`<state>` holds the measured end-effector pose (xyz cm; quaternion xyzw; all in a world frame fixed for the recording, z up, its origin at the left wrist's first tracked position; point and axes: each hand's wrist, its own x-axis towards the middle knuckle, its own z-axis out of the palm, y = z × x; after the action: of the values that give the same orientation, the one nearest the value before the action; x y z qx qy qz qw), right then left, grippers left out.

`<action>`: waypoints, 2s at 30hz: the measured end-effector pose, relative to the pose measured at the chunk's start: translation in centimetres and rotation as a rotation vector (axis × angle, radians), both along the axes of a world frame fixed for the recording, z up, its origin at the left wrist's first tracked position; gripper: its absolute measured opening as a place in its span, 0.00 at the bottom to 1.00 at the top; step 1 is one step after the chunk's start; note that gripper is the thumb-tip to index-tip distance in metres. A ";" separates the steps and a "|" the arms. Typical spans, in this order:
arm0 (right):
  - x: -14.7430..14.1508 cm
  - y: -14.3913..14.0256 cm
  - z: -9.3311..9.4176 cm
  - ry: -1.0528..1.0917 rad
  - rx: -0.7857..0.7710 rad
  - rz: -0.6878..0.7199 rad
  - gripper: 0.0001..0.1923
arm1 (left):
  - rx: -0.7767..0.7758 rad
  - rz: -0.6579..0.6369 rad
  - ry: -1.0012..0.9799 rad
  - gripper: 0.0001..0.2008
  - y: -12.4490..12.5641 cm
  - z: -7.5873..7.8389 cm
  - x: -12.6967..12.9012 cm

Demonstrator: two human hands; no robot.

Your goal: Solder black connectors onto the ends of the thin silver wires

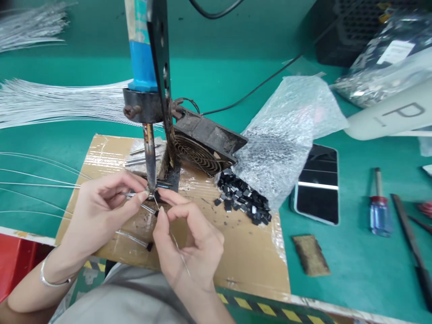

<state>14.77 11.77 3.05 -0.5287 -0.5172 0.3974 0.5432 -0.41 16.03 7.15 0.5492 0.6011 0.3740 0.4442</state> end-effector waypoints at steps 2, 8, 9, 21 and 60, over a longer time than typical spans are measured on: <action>0.0 -0.1 0.0 -0.005 0.002 0.001 0.09 | 0.002 0.002 0.001 0.05 0.0 0.1 0.0; -0.1 0.0 0.1 -0.016 0.001 -0.004 0.09 | 0.009 0.003 -0.003 0.05 0.0 0.2 0.0; -0.1 0.0 0.1 -0.014 -0.004 -0.006 0.09 | 0.012 0.002 -0.001 0.05 0.0 0.1 0.0; -0.2 0.1 0.2 -0.020 -0.013 -0.034 0.08 | 0.006 0.006 0.004 0.05 0.0 0.1 0.0; -0.1 0.1 -0.1 -0.038 -0.006 -0.040 0.08 | -0.002 -0.003 0.023 0.05 0.0 -0.3 0.1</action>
<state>14.63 11.83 2.98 -0.5482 -0.5155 0.3779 0.5394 -0.26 16.02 6.82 0.5541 0.6056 0.3662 0.4383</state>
